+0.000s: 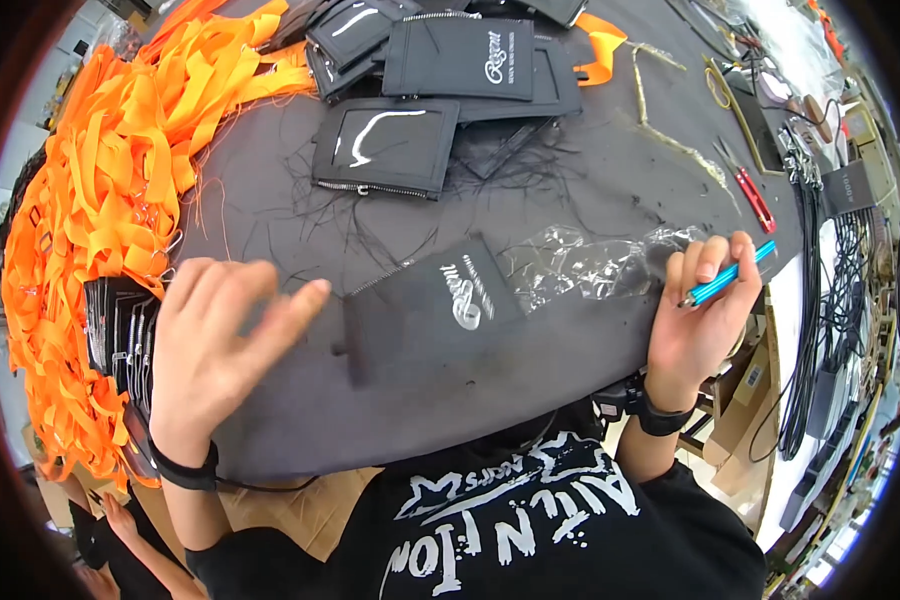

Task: Manually sewing or finishing thread on small leather wallet-style items using a needle-like tool.

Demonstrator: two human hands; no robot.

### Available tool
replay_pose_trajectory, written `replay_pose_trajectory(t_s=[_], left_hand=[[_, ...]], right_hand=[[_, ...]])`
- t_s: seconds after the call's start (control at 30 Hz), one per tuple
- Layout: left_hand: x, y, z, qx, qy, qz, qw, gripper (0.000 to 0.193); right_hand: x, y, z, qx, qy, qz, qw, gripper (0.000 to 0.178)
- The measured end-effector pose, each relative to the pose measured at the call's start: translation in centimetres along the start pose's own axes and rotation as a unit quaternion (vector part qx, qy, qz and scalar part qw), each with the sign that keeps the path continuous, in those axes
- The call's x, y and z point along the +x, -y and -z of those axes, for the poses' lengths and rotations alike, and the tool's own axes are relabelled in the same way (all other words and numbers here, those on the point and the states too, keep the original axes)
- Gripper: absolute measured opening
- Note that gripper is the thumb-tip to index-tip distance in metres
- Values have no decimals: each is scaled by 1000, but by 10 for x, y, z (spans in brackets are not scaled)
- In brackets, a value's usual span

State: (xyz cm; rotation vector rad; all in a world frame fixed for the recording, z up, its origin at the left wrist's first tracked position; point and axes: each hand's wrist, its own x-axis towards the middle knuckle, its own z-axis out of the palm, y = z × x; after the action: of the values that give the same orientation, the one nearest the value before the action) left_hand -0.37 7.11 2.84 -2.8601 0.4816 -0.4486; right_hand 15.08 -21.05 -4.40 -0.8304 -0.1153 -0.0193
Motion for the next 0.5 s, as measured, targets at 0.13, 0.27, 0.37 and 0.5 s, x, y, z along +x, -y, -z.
replay_pose_trajectory(t_s=[0.13, 0.27, 0.37, 0.5], left_hand=[[3, -15, -6, -119, 7, 240, 964, 29], [47, -46, 0, -257, 140, 265, 919, 15], [68, -48, -12, -186, 86, 239, 949, 21], [86, -48, -35, -244, 92, 199, 945, 18]], right_hand=[[0, 0, -5, -25, 3, -10, 1000, 17], [3, -3, -5, -50, 14, -19, 998, 17], [1, -3, -2, -41, 33, -25, 998, 17], [-2, -2, -5, -49, 26, -23, 998, 17]])
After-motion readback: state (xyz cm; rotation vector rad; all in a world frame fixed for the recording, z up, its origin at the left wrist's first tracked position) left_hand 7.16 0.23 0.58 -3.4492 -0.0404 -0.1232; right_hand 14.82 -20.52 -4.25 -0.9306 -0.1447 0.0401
